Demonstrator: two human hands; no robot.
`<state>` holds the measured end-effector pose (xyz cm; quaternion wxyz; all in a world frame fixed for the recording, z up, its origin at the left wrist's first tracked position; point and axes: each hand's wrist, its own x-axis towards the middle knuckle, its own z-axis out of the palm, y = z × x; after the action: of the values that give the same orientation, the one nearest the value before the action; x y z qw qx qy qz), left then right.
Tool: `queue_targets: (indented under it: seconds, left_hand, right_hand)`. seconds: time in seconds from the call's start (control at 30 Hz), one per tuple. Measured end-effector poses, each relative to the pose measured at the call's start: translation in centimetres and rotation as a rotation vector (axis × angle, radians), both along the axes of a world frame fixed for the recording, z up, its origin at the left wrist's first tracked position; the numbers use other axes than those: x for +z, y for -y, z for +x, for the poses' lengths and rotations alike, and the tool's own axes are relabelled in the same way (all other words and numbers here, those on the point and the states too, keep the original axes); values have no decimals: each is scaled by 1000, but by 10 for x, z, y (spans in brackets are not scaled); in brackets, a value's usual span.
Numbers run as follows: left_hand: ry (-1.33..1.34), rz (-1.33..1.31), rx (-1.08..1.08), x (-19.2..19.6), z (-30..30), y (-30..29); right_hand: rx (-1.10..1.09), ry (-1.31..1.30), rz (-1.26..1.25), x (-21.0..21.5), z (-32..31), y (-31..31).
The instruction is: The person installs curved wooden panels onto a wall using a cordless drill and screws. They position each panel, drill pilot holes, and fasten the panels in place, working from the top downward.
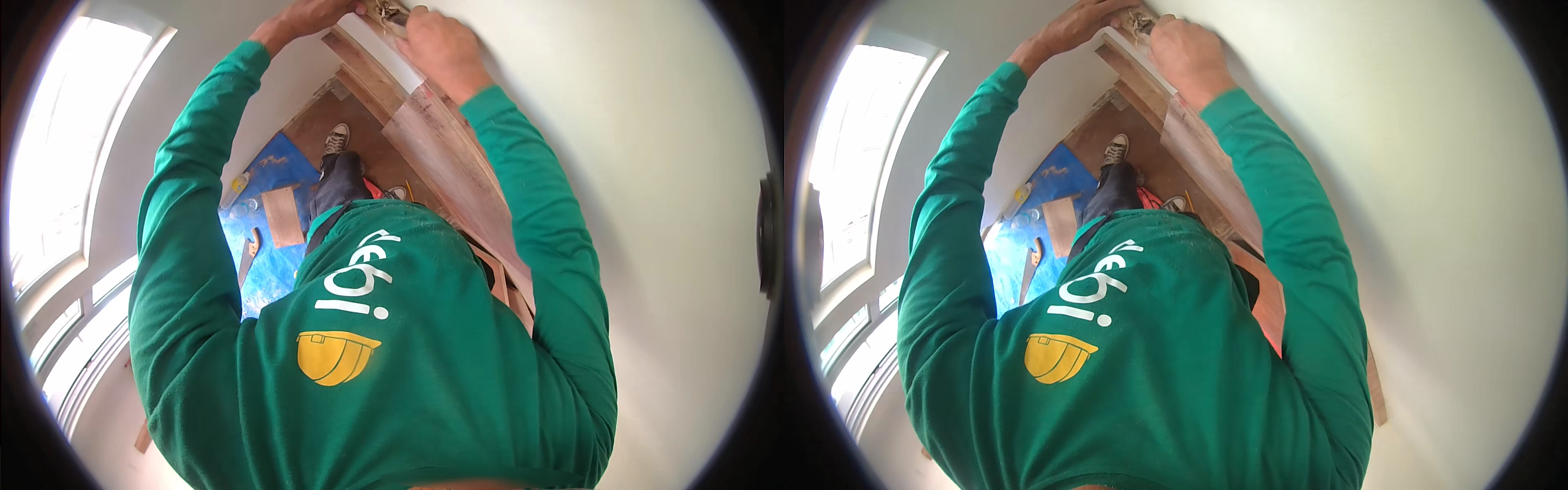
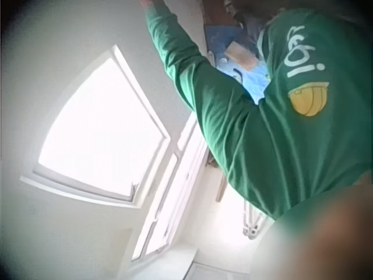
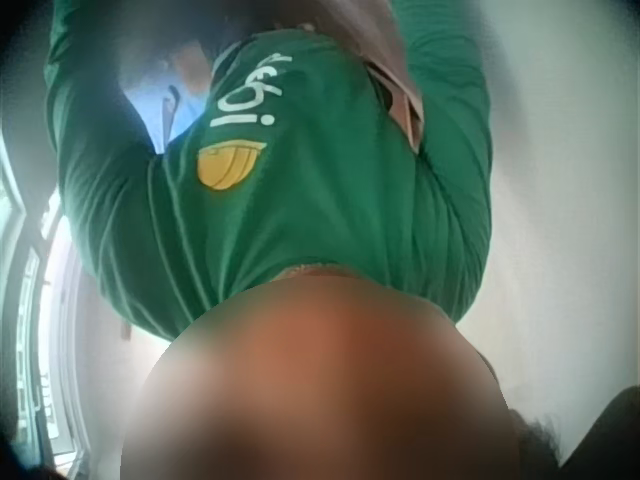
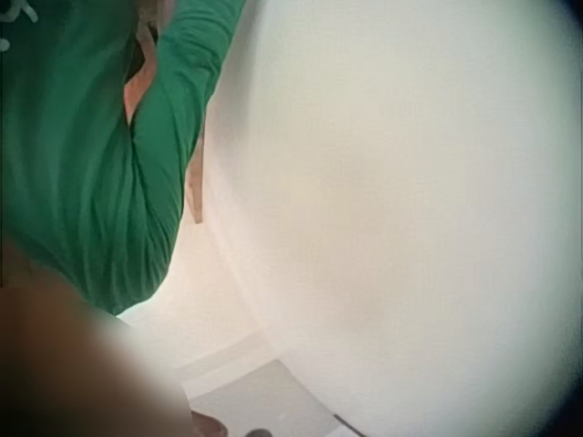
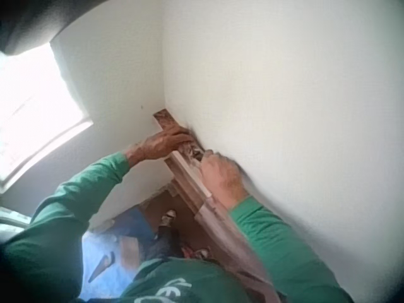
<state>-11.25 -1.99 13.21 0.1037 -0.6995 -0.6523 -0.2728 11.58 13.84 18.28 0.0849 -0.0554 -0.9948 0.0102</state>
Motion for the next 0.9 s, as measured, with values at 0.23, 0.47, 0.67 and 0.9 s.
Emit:
queue_targets:
  seconds: [0.23,0.47,0.67,0.9]
  left_hand:
    - [218,-251,-177,2,152,-18]
    - [754,-24,103,-22,227,-2]
    - [1466,-94,568,-82,268,50]
    - [1135,-83,351,-112,248,21]
  right_hand:
    - [-138,80,-175,31,161,6]
    - [-96,-198,-316,-39,185,3]
    - [-30,-210,-259,-21,221,-6]
    - [133,-329,-298,-58,89,-2]
